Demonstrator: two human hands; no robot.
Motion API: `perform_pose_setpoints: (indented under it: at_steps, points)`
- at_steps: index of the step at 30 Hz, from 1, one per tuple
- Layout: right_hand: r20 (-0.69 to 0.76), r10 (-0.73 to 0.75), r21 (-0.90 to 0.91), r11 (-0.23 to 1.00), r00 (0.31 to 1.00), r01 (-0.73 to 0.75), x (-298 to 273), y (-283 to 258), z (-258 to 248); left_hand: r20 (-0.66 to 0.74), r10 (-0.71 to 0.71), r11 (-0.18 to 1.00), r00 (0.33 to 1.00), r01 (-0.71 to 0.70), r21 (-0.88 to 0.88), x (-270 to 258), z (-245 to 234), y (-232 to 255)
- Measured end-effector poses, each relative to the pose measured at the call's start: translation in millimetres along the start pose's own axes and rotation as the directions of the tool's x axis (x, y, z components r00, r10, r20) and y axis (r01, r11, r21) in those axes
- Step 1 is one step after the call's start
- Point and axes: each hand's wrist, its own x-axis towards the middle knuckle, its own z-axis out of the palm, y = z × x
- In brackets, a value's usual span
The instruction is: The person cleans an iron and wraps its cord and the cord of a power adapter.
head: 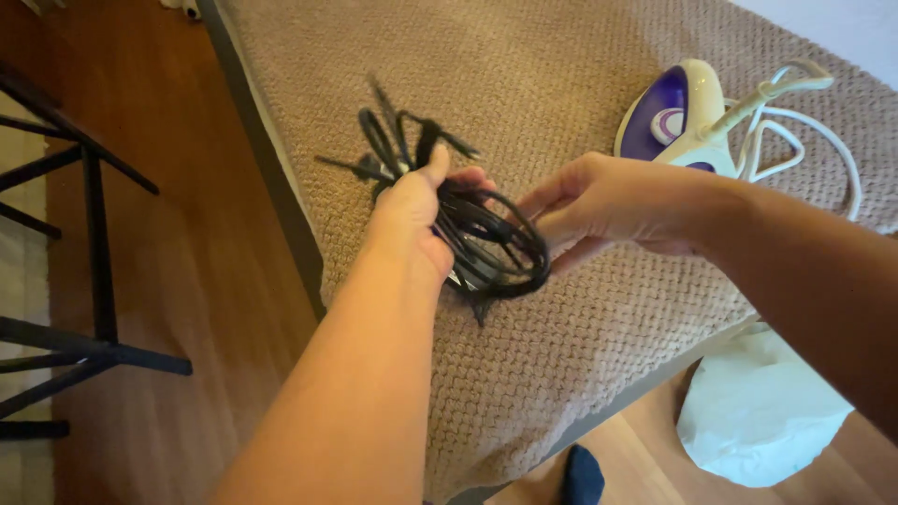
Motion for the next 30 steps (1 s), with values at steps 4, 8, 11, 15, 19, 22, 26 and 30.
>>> perform_pose_setpoints:
  at_steps: [4, 8, 11, 15, 19, 22, 26, 30]
  points:
    - [-0.092, 0.083, -0.034, 0.996, 0.992, -0.086, -12.1, -18.4, 18.8, 0.061, -0.005, 1.000, 0.998, 0.005, -0.001, 0.7, -2.8, -1.5]
    - [-0.321, 0.175, 0.021, 0.984, 0.931, -0.177, -20.6, -21.7, 35.4, 0.053, 0.001, 1.000, 0.999, -0.001, 0.017, -5.6, 1.2, -1.8]
    - [-0.409, 0.252, 0.015, 0.963, 0.877, -0.270, -27.9, -29.0, 47.8, 0.019, 0.120, 0.993, 0.993, -0.120, 0.013, -9.7, 3.4, -7.7]
    - [-0.316, 0.314, 0.167, 0.947, 0.895, -0.274, -20.0, -4.5, 34.8, 0.011, 0.166, 0.985, 0.986, -0.165, -0.043, -16.1, 11.0, -11.9]
    - [-0.368, 0.291, 0.014, 0.952, 0.883, -0.307, -23.4, -16.5, 19.0, 0.027, 0.207, 0.976, 0.978, -0.204, -0.077, -8.5, 9.6, -25.8]
    - [-0.492, 0.167, -0.331, 0.872, 0.854, -0.361, -30.3, -40.1, 1.3, 0.009, 0.197, 0.974, 0.980, -0.195, -0.112, -8.9, 11.1, -31.7]
    - [-0.571, -0.043, -0.573, 0.736, 0.820, -0.361, -42.3, -72.2, -3.5, -0.021, 0.190, 0.982, 0.982, -0.190, 0.009, -28.0, 19.7, -31.3]
    - [-0.490, 0.070, -0.240, 0.948, 0.869, -0.211, -26.4, -63.0, -39.6, -0.152, 0.130, 0.991, 0.980, -0.130, 0.007, -7.0, 23.0, -31.2]
